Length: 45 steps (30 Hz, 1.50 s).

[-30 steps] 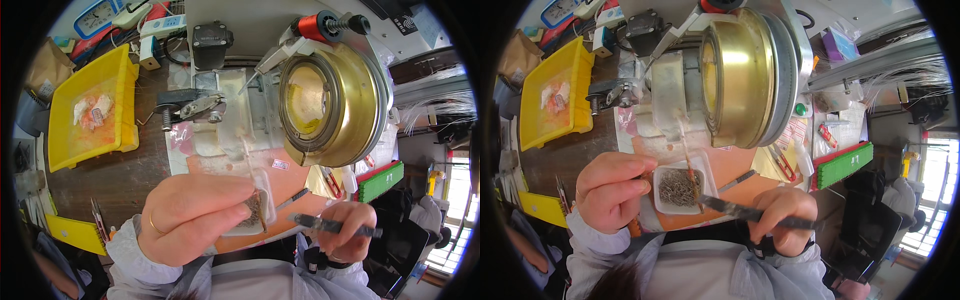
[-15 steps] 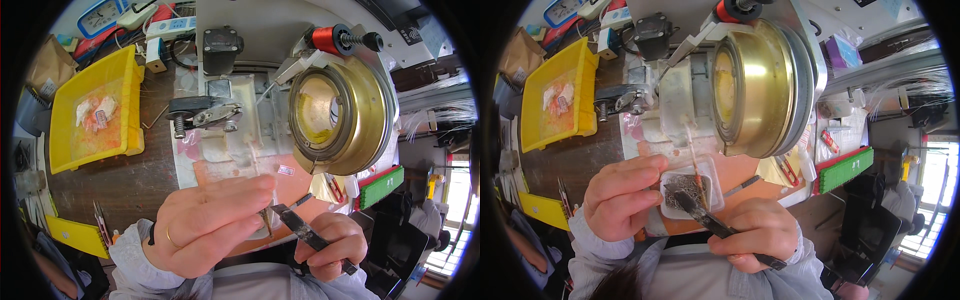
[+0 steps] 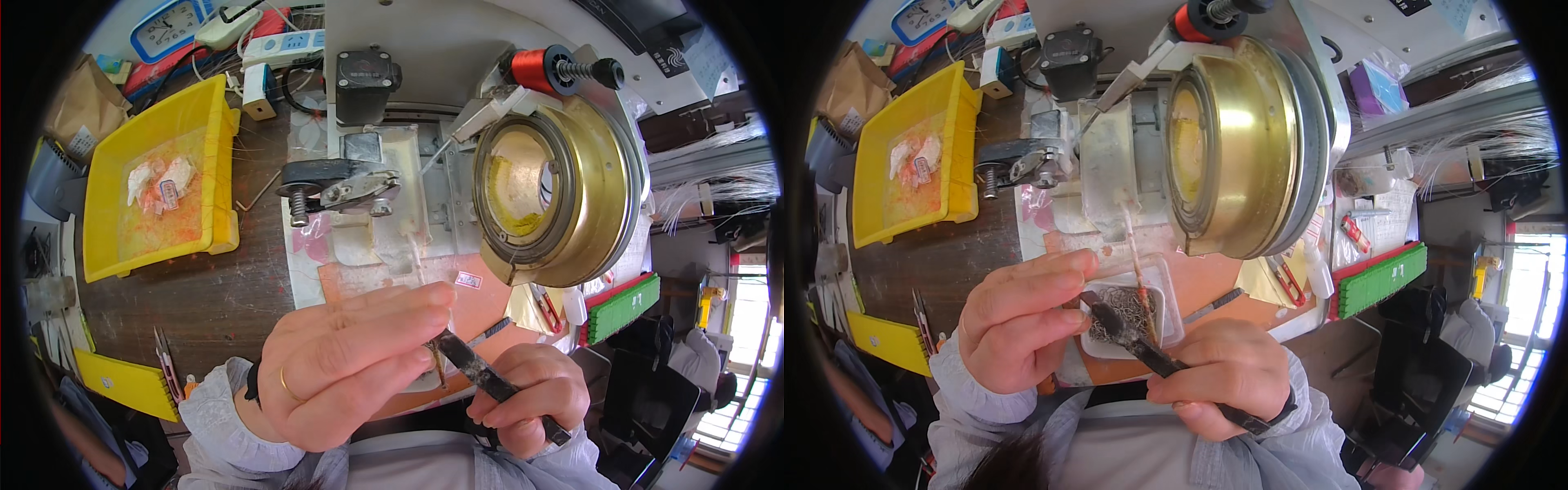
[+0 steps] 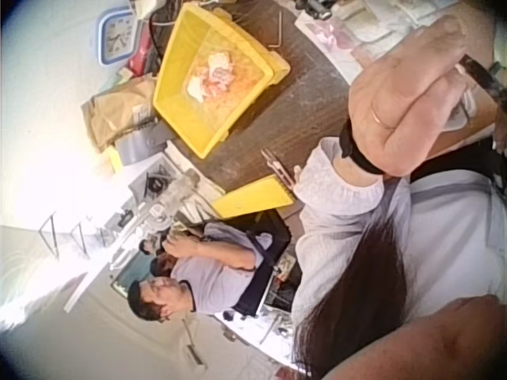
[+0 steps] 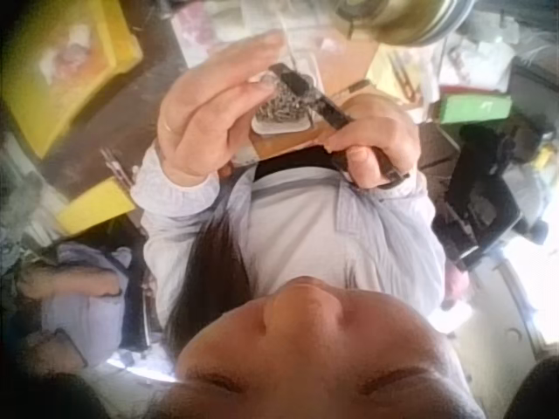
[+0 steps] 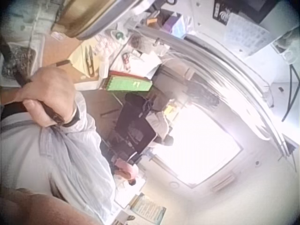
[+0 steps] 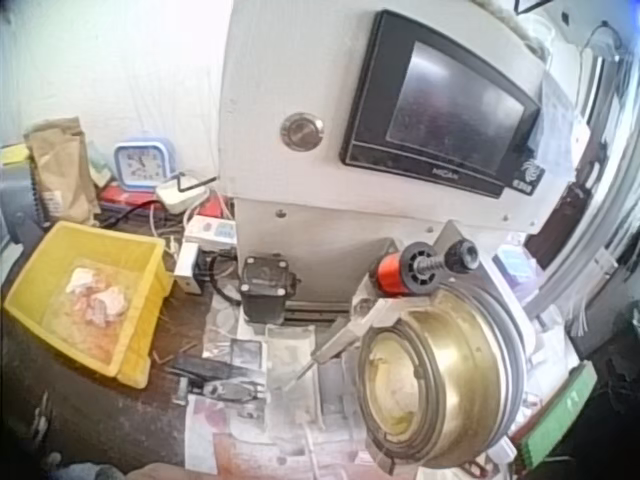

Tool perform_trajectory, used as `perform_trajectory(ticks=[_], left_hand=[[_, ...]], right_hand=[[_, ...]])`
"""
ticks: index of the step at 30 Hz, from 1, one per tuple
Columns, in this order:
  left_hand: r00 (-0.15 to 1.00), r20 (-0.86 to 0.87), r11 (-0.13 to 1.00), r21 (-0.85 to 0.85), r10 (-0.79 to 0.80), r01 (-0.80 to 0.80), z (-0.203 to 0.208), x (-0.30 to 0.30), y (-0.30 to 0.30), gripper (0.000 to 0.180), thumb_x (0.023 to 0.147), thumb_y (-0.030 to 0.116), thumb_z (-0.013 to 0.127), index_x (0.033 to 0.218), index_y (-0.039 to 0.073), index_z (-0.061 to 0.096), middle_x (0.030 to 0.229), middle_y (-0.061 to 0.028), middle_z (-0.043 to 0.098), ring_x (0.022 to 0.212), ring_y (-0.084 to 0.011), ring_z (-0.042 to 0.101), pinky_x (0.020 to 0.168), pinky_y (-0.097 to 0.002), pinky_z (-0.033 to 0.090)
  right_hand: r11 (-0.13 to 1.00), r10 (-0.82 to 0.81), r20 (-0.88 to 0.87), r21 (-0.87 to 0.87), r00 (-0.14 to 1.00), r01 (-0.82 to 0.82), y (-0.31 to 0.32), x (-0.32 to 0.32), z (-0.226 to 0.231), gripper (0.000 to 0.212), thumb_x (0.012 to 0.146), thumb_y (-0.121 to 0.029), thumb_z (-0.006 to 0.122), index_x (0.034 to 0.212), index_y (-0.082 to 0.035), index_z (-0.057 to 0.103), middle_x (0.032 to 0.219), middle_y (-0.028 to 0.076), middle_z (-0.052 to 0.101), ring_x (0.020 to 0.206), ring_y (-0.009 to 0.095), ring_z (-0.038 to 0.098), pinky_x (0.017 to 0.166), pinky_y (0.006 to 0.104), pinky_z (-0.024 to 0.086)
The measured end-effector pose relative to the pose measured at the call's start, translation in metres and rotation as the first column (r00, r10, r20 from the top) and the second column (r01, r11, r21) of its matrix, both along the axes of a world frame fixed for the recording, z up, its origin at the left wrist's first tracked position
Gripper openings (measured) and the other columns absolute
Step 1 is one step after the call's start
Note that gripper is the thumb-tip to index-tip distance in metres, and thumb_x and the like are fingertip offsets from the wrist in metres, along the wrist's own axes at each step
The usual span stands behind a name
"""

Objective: Assembling small precision metal components using glue and tweezers at a workbench.

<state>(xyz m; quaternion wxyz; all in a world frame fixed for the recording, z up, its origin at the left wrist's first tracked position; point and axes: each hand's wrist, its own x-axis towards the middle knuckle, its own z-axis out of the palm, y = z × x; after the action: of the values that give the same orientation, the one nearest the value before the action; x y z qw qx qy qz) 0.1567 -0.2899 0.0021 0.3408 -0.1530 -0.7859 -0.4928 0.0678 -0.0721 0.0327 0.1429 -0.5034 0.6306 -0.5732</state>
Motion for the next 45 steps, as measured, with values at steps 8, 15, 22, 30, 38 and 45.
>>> perform_trajectory(ticks=[8,15,22,30,38,45], left_hand=[[1.0,0.017,1.0,-0.013,-0.019,0.019,0.002,0.002,0.001,0.034,0.069,-0.013,0.075,0.098,-0.001,0.06,0.116,-0.0186,0.062,0.105,-0.0389,0.068,0.086,-0.0426,0.059],[0.999,0.027,0.999,-0.031,-0.018,0.019,0.003,0.003,0.001,0.034,0.069,-0.014,0.074,0.097,-0.002,0.061,0.116,-0.0189,0.063,0.105,-0.039,0.068,0.087,-0.0414,0.058],[0.999,0.03,0.999,0.029,-0.028,0.027,0.003,0.005,0.003,0.033,0.069,-0.014,0.074,0.097,-0.002,0.061,0.115,-0.0191,0.063,0.107,-0.0388,0.067,0.089,-0.0419,0.058],[1.0,0.026,0.999,0.028,-0.016,0.015,0.004,0.005,0.003,0.035,0.069,-0.015,0.074,0.097,-0.001,0.06,0.116,-0.0189,0.063,0.106,-0.0383,0.068,0.087,-0.0413,0.058],[0.996,-0.009,0.996,-0.005,-0.088,0.088,0.002,0.004,-0.002,0.03,0.074,-0.008,0.068,0.102,-0.013,0.059,0.121,-0.0337,0.059,0.112,-0.0473,0.063,0.093,-0.0499,0.054],[0.999,0.04,0.999,-0.039,0.031,-0.029,0.006,0.001,0.006,0.025,0.079,-0.013,0.069,0.097,-0.001,0.058,0.114,-0.0209,0.064,0.108,-0.0388,0.067,0.091,-0.0433,0.058]], right_hand=[[0.999,0.031,0.112,-0.035,0.993,-0.027,-0.001,-0.005,0.002,0.011,0.092,-0.009,0.059,0.097,-0.002,0.065,0.081,0.01,0.07,0.067,0.028,0.067,0.064,0.0377,0.056],[0.998,0.063,0.1,-0.021,0.993,-0.061,-0.003,-0.007,0.001,0.01,0.091,-0.008,0.057,0.096,-0.003,0.064,0.079,0.01,0.07,0.069,0.028,0.068,0.063,0.0374,0.055],[0.999,0.033,0.085,-0.011,0.996,-0.032,-0.003,-0.004,0.0,0.01,0.09,-0.007,0.057,0.096,-0.003,0.064,0.079,0.009,0.069,0.07,0.029,0.067,0.063,0.0381,0.055],[0.998,-0.003,0.153,-0.061,0.988,0.012,0.009,0.006,0.003,0.01,0.094,-0.01,0.056,0.092,-0.004,0.064,0.076,0.008,0.069,0.066,0.028,0.066,0.061,0.0373,0.054],[0.976,-0.162,0.165,-0.119,0.973,0.183,0.018,0.013,0.002,0.018,0.097,-0.02,0.057,0.089,-0.005,0.064,0.075,0.008,0.07,0.064,0.026,0.067,0.06,0.0362,0.054],[0.994,-0.085,-0.005,-0.067,0.996,0.085,-0.002,0.009,-0.006,0.009,0.086,-0.004,0.059,0.094,-0.001,0.064,0.076,0.008,0.069,0.063,0.027,0.064,0.059,0.0366,0.053]])
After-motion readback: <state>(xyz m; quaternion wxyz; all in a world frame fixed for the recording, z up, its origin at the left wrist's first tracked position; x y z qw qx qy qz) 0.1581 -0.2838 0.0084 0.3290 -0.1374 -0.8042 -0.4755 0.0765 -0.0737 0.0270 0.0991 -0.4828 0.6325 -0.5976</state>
